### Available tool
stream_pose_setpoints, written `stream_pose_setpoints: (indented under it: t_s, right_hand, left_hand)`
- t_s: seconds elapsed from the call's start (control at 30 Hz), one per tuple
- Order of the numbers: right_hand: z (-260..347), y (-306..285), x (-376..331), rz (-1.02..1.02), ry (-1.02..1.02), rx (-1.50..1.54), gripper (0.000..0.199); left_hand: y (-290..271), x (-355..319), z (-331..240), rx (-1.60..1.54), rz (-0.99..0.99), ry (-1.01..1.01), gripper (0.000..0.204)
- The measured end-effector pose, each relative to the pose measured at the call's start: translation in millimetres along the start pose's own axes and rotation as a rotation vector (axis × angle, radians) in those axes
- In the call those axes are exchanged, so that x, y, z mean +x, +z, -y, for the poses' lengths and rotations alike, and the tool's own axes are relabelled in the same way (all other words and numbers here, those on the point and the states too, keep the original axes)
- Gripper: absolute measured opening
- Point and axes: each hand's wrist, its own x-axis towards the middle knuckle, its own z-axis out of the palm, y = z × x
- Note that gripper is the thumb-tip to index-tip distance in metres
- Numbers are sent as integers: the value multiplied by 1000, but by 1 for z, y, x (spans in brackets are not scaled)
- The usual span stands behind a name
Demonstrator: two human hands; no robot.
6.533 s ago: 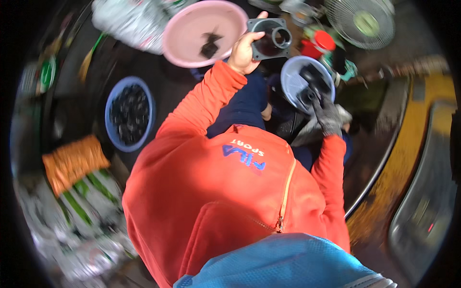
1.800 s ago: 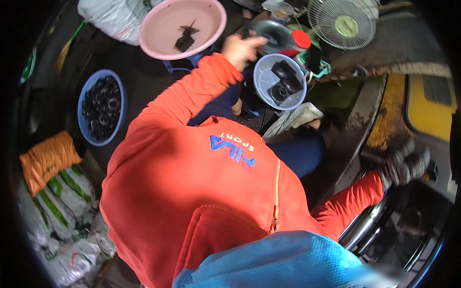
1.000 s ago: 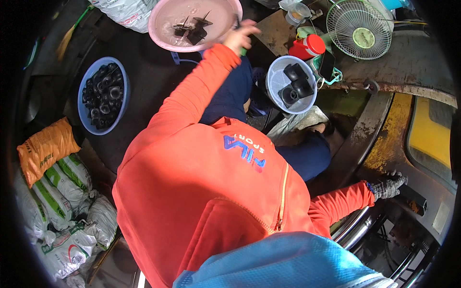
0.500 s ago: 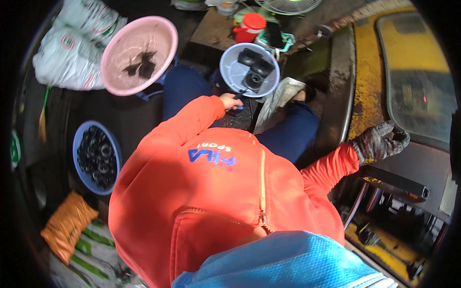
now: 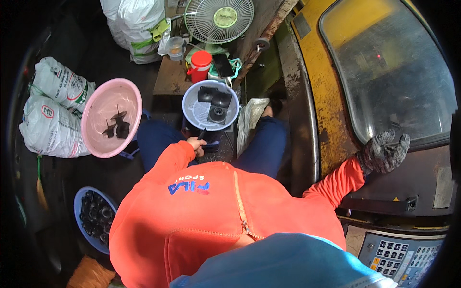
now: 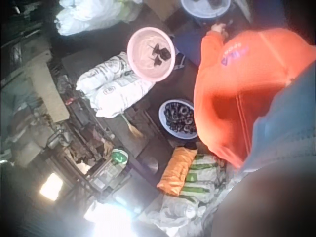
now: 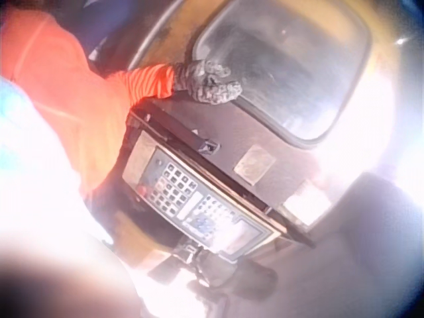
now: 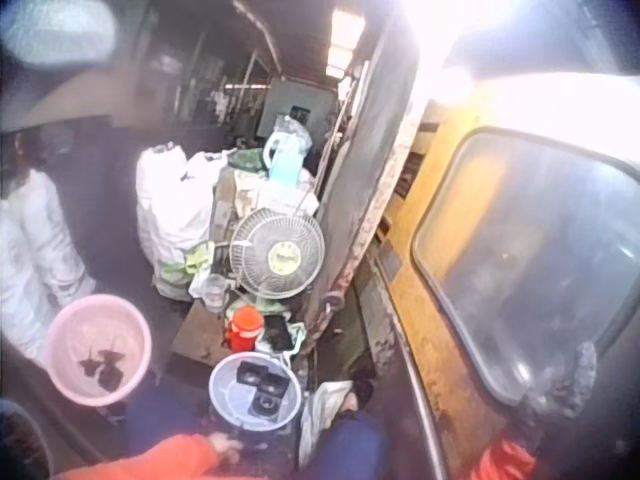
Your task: The person sits on the floor and repeatedly cleans small black molded parts by hand, rubbing each part and placing it into a blue basin. The person handles the parts one at a time, rotating them to clean different sides.
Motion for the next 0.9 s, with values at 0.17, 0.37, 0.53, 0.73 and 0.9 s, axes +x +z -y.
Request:
stream_pose_setpoints:
  t_s: [0.17, 0.37, 0.53, 0.73, 0.9]
  right_hand:
    - [-9, -25, 1, 4, -4, 62, 22]
    - [-19, -36, 7, -42, -101, -75, 37]
    - [-26, -66, 24, 156, -19, -549, 46]
    - [-24, -80, 32, 330, 29, -685, 42]
    - [-25, -78, 32, 240, -42, -541, 36]
  left_hand:
    - [0, -6, -4, 62, -64, -26, 19]
    - [-11, -10, -5, -221, -185, -140, 35]
    - [-28, -31, 10, -439, -177, -60, 37]
    - [-33, -44, 29, -421, -211, -174, 32]
    - [-29, -43, 23, -440, -198, -230, 32]
